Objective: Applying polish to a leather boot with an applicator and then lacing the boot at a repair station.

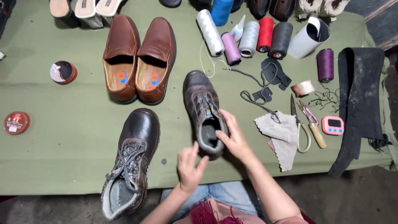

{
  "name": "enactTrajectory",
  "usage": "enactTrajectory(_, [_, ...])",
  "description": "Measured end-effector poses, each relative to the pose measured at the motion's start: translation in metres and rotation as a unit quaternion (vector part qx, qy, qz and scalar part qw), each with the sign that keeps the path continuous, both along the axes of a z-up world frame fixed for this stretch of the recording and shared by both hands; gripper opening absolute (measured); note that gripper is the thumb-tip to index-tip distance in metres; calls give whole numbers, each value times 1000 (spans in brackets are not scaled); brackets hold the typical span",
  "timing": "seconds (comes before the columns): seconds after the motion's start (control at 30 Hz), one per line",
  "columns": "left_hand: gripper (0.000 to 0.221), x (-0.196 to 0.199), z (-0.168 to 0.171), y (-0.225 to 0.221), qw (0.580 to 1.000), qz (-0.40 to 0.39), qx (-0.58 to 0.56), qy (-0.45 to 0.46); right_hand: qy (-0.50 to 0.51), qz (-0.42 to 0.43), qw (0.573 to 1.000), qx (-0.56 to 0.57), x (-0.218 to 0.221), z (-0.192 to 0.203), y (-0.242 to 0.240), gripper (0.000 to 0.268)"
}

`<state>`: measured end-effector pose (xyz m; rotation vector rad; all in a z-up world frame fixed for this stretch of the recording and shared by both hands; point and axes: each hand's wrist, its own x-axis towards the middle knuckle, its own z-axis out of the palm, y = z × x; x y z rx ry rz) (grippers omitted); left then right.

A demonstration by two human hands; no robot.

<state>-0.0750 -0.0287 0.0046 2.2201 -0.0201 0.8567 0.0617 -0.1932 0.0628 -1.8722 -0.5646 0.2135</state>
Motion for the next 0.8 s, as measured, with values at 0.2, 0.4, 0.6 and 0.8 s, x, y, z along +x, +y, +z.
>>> enactTrajectory(0.2, [65, 8, 38, -5, 986, -15, -158, 52, 4, -27, 998, -62, 1, 31, -4, 46])
enactTrajectory(0.4, [81, 64, 59, 6, 928, -127, -319, 145, -91, -63, 989, -94, -10, 36, -9, 41])
enactTrajectory(0.6, [101, 90, 82, 15, 921, -114, -245, 280, -73, -94, 992, -50, -13, 25, -12, 42])
enactTrajectory(0.8, [98, 104, 134, 25, 924, -107, 19, 366, -74, -97, 992, -17, -12, 21, -8, 39])
